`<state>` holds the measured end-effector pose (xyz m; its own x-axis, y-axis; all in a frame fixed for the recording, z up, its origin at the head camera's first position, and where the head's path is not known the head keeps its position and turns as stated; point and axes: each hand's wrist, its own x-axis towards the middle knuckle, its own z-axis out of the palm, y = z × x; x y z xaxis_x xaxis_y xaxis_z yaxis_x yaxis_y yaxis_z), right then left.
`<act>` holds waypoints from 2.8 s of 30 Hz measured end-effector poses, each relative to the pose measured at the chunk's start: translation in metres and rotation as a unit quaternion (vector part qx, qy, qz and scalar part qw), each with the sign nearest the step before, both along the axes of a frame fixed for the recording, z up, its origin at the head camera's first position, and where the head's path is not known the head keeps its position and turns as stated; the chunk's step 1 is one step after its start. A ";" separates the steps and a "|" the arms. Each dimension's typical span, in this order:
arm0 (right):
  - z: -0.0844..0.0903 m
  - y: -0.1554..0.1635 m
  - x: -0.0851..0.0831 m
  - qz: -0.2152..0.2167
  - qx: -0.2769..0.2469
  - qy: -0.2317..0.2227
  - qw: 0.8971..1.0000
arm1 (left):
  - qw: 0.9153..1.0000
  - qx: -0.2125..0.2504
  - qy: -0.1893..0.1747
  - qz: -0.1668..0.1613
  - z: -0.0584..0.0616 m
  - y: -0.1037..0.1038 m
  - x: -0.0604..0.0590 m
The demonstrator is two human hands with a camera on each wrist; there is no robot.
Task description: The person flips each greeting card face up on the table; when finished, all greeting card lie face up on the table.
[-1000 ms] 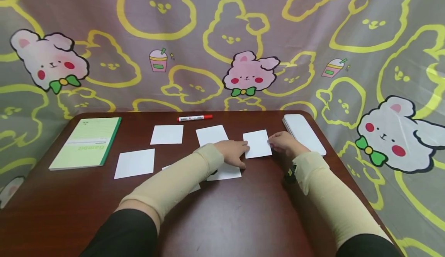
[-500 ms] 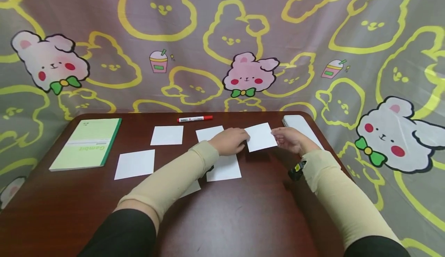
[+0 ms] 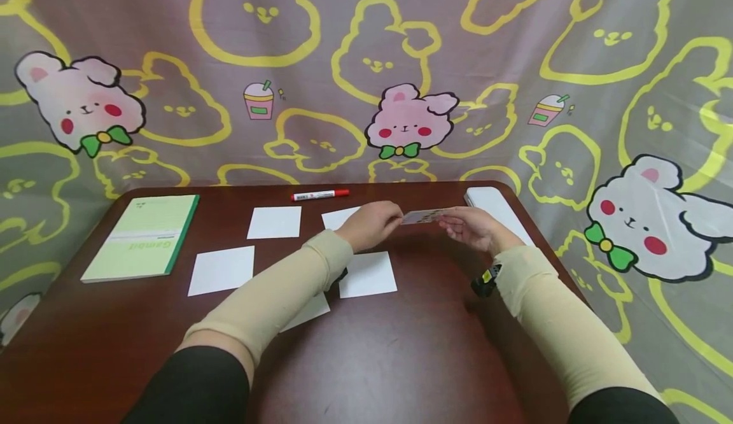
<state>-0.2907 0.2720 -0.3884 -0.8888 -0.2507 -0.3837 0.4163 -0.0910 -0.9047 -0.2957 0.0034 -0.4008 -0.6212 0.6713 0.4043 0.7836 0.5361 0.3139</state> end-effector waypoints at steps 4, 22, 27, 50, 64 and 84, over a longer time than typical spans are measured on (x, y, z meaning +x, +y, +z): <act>-0.002 -0.003 0.000 0.012 0.004 0.025 1.000 | 0.996 0.061 -0.059 0.042 0.000 0.002 -0.001; -0.014 -0.017 0.002 -0.055 -0.010 0.063 0.996 | 0.847 0.310 -0.424 0.083 -0.004 0.009 -0.003; -0.015 -0.026 0.004 -0.061 -0.053 0.038 0.996 | 0.829 0.348 -0.425 0.102 -0.008 0.013 -0.002; -0.006 -0.017 0.000 -0.017 0.375 0.215 0.901 | 0.816 0.346 -0.431 0.171 -0.018 0.010 -0.004; -0.030 -0.014 -0.010 -0.014 0.456 0.172 0.873 | 0.769 0.303 -0.533 0.181 -0.022 0.028 0.004; -0.031 -0.013 -0.025 0.029 0.494 0.125 0.860 | 0.759 0.278 -0.561 0.179 -0.012 0.034 0.005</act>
<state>-0.3159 0.2587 -0.4195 -0.9715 0.0408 -0.2336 0.1753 0.7873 -0.5912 -0.2910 0.0370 -0.4131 -0.8859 0.2976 -0.3558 -0.3094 0.1923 0.9313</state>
